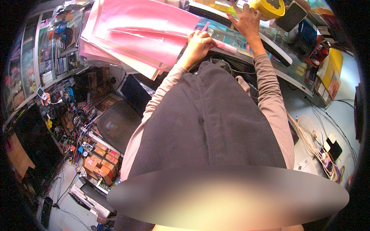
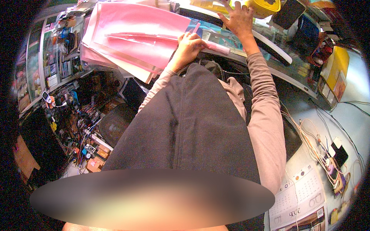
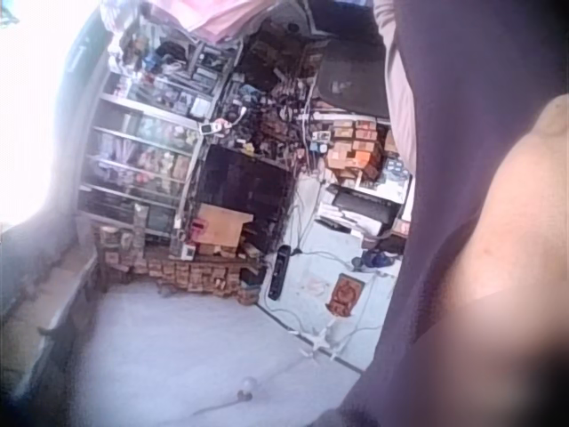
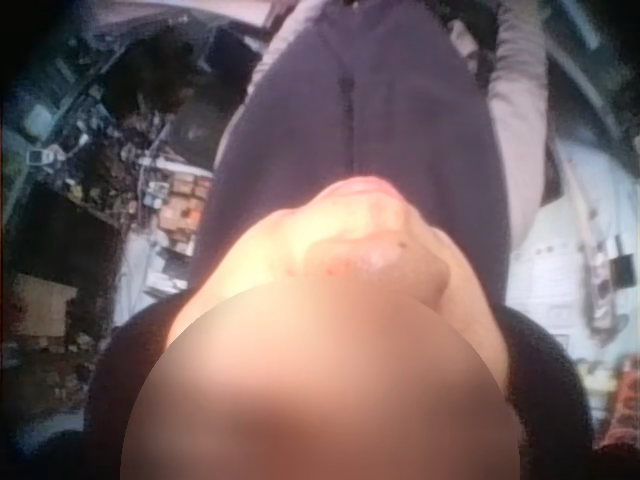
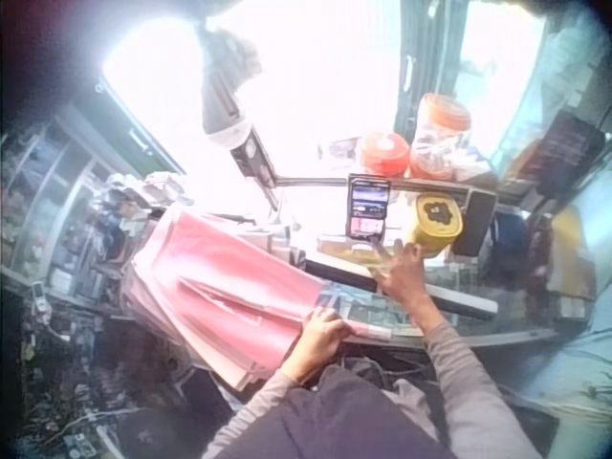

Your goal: The person selects a pink plastic sheet from a stack, unfolds it, and uses scissors to cut a strip along its edge. They continue trimming the sheet and place the cut pieces on the counter.

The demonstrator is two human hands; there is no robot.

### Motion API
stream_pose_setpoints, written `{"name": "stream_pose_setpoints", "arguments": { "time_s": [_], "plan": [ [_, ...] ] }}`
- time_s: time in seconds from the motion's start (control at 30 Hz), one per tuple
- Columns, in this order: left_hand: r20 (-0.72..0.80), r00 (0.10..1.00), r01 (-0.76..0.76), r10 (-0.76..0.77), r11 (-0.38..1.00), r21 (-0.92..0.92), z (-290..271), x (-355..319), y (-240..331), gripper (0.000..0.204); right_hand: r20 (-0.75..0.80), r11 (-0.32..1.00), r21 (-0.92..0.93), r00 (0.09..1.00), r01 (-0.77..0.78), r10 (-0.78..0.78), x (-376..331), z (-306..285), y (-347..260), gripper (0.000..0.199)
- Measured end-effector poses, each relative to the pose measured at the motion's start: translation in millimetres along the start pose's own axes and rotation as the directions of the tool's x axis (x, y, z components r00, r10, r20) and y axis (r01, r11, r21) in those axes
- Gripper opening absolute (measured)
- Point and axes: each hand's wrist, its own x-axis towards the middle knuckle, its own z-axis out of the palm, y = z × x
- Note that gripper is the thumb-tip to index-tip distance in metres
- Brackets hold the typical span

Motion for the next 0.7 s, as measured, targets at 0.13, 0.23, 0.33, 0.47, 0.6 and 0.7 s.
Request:
{"name": "stream_pose_setpoints", "arguments": {
  "time_s": [0.13, 0.23, 0.33, 0.47, 0.6, 0.7],
  "plan": [
    [0.005, 1.000, -0.014, 0.014, 1.000, 0.016, 0, 0, -1, 0.009, 0.015, 0.999, 0.036, 1.000, 0.006, -0.007, -1, 2, 1, 0.069],
    [0.009, 1.000, -0.014, 0.014, 1.000, 0.003, 0, 1, -3, 0.011, -0.104, 1.000, -0.019, 0.994, 0.016, -0.018, 1, 5, 2, 0.070],
    [0.001, 1.000, -0.019, 0.019, 1.000, -0.005, 1, 1, -4, 0.013, -0.142, 1.000, 0.030, 0.990, -0.004, 0.008, 8, 7, 2, 0.071],
    [0.009, 1.000, -0.005, 0.005, 1.000, -0.001, 2, 1, -5, 0.013, -0.106, 0.998, 0.061, 0.994, 0.014, -0.007, 8, 0, 0, 0.070],
    [0.010, 1.000, 0.000, 0.000, 1.000, -0.023, 2, 1, -5, 0.012, -0.104, 0.990, 0.136, 0.994, 0.035, -0.021, -1, -10, -5, 0.067],
    [0.007, 1.000, -0.003, 0.003, 1.000, -0.029, 2, 2, -5, 0.012, -0.123, 0.992, 0.109, 0.992, 0.057, -0.043, -5, -10, -6, 0.067]
  ]
}}
